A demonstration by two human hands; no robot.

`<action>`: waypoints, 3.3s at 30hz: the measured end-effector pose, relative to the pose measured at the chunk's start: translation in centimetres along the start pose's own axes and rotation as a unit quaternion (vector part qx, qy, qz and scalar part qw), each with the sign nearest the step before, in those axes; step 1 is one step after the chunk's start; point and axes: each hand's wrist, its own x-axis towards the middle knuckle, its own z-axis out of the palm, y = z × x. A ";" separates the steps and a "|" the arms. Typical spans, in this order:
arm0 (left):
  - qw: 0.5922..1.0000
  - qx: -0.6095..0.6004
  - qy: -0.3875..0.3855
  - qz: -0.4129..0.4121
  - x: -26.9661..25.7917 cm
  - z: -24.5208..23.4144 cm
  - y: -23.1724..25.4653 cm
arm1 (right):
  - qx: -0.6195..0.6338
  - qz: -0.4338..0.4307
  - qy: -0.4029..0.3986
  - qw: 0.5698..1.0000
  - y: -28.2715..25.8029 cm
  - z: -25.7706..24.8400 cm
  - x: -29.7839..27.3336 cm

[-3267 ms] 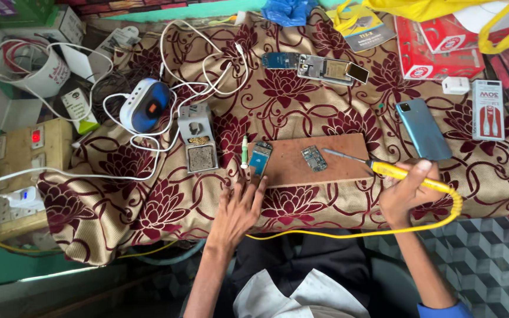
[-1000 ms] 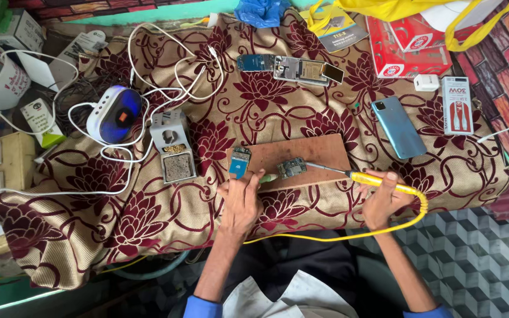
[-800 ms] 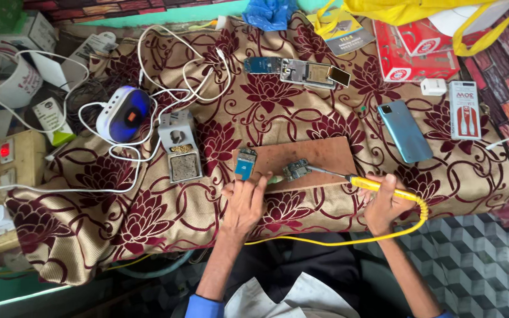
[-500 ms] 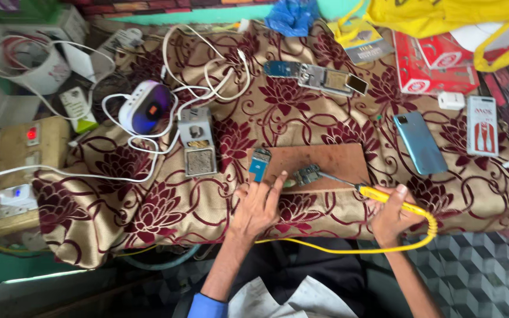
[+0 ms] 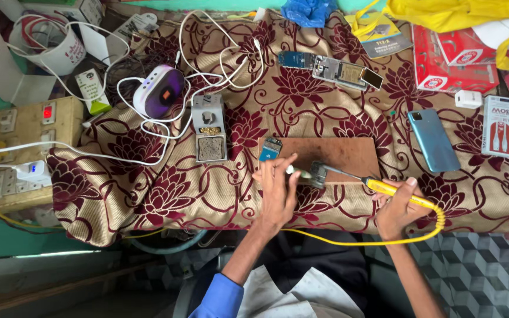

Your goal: The person uses a soldering iron and solder to work on a small circuit board placed on a wooden block. They repeatedly apply solder to different points on the board while holding it steady with their other hand. The person briefly moves a smartphone aside and later picks up a second circuit board to continue soldering.

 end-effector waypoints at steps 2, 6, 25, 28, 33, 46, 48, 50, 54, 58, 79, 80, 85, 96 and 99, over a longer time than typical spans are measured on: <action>0.999 -0.036 0.018 -0.014 0.2 0.2 0.1 | -0.006 -0.010 0.001 1.000 -0.3 0.5 0.0; 0.996 -0.054 0.074 -0.024 -0.2 -0.6 0.1 | 0.017 -0.043 0.021 0.999 -0.5 0.8 -0.6; 0.979 0.044 -0.099 0.174 -1.3 -1.8 -0.2 | 0.040 -0.038 0.087 0.995 0.2 -1.4 1.8; 0.969 0.173 -0.118 0.129 -1.1 -2.2 -0.9 | 0.071 -0.036 0.079 0.994 0.0 -1.4 1.9; 0.984 0.111 0.049 0.132 -0.6 -3.8 -0.9 | 0.074 -0.029 0.076 0.994 -0.6 -1.2 1.6; 0.985 0.128 0.008 0.118 -0.6 -2.2 -0.7 | 0.029 -0.063 -0.004 0.998 0.6 1.0 1.7; 0.987 0.112 0.022 0.111 -0.6 -2.1 -0.8 | 0.035 -0.029 -0.012 0.999 0.7 1.4 1.8; 0.990 0.079 -0.002 0.114 -0.3 -2.3 -1.1 | 0.035 -0.012 -0.016 0.999 0.7 1.8 1.8; 0.993 0.055 -0.017 0.104 -0.2 -2.7 -1.2 | 0.032 -0.036 -0.028 0.998 0.5 2.1 1.2; 0.990 0.098 -0.005 0.105 -0.3 -2.3 -1.3 | 0.030 -0.030 -0.046 0.998 0.0 1.3 0.3; 0.991 -0.084 0.102 0.021 0.0 -0.8 -3.4 | 0.212 0.107 0.122 0.964 5.3 0.6 2.1; 0.991 -0.085 0.099 0.025 -0.2 -0.5 -3.6 | 0.220 0.103 0.108 0.964 5.8 0.4 2.0; 0.988 -0.105 0.111 0.006 -0.8 0.6 -4.7 | 0.211 0.050 0.005 0.976 6.6 -0.5 1.1; 0.992 -0.099 0.076 0.028 -1.3 -0.1 -3.9 | 0.239 0.076 0.034 0.967 6.6 -0.4 0.9; 0.989 -0.126 0.078 -0.001 -1.4 0.4 -4.4 | 0.219 0.104 0.064 0.968 6.8 -0.8 0.8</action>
